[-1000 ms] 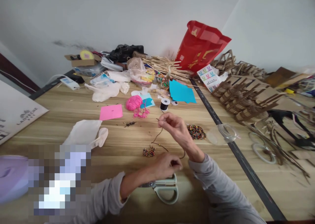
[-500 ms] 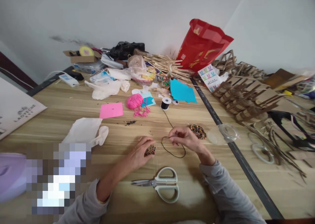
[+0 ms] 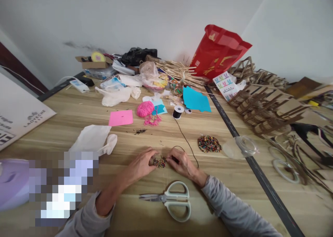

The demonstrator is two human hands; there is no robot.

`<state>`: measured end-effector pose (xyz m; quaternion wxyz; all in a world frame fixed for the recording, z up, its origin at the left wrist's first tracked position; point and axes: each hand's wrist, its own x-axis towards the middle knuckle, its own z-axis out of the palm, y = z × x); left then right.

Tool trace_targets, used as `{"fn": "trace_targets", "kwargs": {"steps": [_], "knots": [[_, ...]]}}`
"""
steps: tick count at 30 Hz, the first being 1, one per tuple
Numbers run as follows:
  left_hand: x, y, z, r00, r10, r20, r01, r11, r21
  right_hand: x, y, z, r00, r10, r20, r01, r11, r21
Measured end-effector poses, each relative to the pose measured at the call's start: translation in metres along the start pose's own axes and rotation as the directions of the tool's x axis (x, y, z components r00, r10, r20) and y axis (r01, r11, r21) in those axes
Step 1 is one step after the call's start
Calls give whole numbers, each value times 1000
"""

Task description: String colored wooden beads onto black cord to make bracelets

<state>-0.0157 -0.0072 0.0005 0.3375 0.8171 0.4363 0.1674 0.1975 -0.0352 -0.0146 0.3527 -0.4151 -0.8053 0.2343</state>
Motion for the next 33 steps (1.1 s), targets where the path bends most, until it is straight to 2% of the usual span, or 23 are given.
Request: {"fn": "trace_targets", "kwargs": {"steps": [3,10,16,26,30,33], "knots": [[2,0,-1,998,-43,46,44,999,-28,-2,1,-1,999,-34,30,34,999,2],[5,2,2,1000,4,28,-2,998,-68,-3,-3,-4,950,-209,231,235,967,-93],[7,2,5,1000,-1,3,1,996,-92,-1,-4,-2,930,-211,301,276,941,-194],[9,1,6,999,17,35,-8,969,-246,2,-2,-2,941,-191,279,252,947,-200],[9,5,-1,997,-15,70,37,947,-319,4,0,-3,961,-178,214,195,979,-62],[9,9,-7,998,-29,50,44,944,-328,5,3,-1,986,-135,100,131,991,41]]}}
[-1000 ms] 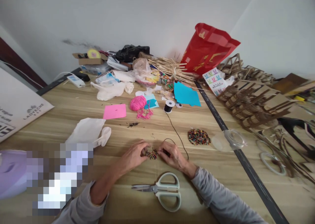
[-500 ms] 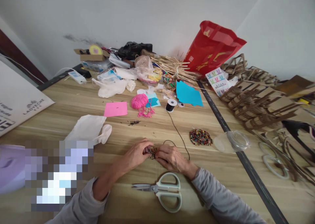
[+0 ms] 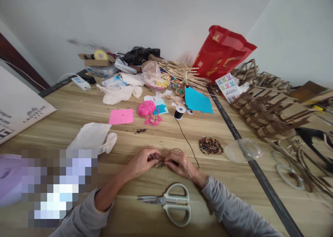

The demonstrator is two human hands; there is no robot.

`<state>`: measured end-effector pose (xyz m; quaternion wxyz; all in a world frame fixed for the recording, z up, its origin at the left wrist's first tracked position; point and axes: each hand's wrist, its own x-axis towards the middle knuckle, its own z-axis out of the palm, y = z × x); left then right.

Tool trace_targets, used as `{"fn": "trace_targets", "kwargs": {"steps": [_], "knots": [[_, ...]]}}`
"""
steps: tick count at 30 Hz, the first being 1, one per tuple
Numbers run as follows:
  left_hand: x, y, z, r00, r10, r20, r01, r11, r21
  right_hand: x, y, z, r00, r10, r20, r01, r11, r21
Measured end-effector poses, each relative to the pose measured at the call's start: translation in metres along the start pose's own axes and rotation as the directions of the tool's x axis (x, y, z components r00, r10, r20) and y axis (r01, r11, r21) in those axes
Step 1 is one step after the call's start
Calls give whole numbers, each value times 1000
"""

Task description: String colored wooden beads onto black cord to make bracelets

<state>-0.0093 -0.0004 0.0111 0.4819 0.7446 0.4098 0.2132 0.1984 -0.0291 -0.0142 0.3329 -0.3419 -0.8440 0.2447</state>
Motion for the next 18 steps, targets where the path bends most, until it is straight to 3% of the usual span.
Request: {"fn": "trace_targets", "kwargs": {"steps": [6,18], "knots": [[7,-4,2,1000,-24,3,24,994,-106,6,7,5,985,37,-171,-35,999,10],[26,-10,4,993,74,-94,-73,997,14,13,9,3,978,123,-167,-119,992,36]]}}
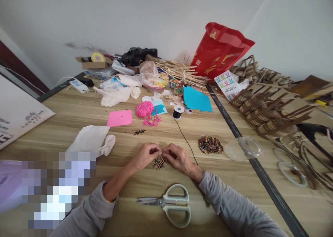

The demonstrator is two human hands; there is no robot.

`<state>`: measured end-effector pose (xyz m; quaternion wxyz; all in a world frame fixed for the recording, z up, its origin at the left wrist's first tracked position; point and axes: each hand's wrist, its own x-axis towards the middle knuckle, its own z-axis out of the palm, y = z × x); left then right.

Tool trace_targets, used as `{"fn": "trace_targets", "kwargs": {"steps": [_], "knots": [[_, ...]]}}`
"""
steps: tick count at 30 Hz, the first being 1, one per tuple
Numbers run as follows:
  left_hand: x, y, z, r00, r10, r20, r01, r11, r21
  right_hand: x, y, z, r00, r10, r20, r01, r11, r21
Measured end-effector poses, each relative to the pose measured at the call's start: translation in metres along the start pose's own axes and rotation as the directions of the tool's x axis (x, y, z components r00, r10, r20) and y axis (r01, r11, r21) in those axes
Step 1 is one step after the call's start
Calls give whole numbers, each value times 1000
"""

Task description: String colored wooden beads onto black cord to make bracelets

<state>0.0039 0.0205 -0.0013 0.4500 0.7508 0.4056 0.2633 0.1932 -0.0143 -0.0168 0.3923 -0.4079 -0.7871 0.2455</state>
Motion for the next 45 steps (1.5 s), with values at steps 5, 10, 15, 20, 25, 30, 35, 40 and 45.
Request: {"fn": "trace_targets", "kwargs": {"steps": [5,10,15,20,25,30,35,40,45], "knots": [[0,-5,0,1000,-15,4,15,999,-35,1,0,0,1000,-26,9,25,999,23],[-1,-8,0,1000,-15,18,16,998,-55,2,-2,0,999,-41,1,41,999,18],[-2,-6,1,1000,-13,20,14,999,-49,1,0,0,999,-46,-1,46,998,40],[-3,-6,2,1000,-2,12,3,1000,-14,0,1,1,999,-47,10,46,998,46],[-2,-5,4,1000,-4,6,4,1000,18,-1,2,1,1000,-21,15,20,999,39],[1,-4,6,1000,22,-13,-21,998,52,-2,3,1,1000,18,-3,-18,1000,23],[2,-7,9,999,36,11,-37,996,80,-2,6,2,993,97,-60,-93,993,69],[-1,-6,10,995,37,90,-52,985,166,-2,7,2,993,99,-57,-93,992,90],[-1,-1,11,992,53,111,-81,961,264,0,6,2,994,78,-74,-72,994,77]]}}
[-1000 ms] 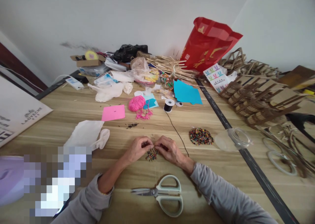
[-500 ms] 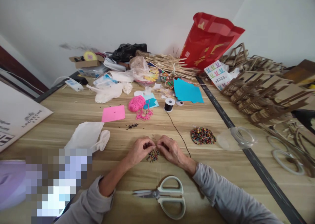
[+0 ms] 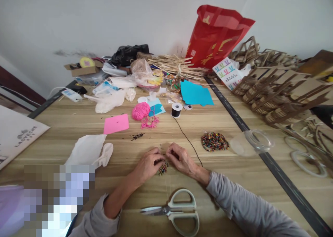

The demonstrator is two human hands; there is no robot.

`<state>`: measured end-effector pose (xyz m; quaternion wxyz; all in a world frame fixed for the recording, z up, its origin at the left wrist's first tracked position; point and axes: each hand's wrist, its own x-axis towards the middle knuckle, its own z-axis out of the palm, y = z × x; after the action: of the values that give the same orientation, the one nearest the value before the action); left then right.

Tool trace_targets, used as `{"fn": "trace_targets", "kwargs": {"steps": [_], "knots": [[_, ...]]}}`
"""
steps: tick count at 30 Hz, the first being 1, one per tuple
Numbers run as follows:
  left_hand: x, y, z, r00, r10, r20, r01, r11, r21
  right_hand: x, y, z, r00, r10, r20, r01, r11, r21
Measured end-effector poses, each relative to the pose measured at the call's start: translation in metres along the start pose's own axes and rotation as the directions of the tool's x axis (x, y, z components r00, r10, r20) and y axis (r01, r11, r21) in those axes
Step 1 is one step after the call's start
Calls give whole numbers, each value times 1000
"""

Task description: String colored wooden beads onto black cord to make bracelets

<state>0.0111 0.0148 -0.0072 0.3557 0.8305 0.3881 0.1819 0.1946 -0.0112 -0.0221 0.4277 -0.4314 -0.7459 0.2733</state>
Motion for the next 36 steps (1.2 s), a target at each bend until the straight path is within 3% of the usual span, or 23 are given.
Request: {"fn": "trace_targets", "kwargs": {"steps": [14,26,31,36], "knots": [[0,-2,4,999,-34,5,34,999,33,-1,0,-1,1000,23,9,-23,999,-30],[1,0,-4,986,-102,-135,53,944,-326,-2,0,-2,999,42,12,-42,999,-1],[1,-10,0,968,-232,-91,162,863,-479,-2,0,-2,998,59,3,-59,997,39],[4,-14,0,964,-259,-66,189,834,-518,-3,2,1,999,39,-13,-38,998,51]]}}
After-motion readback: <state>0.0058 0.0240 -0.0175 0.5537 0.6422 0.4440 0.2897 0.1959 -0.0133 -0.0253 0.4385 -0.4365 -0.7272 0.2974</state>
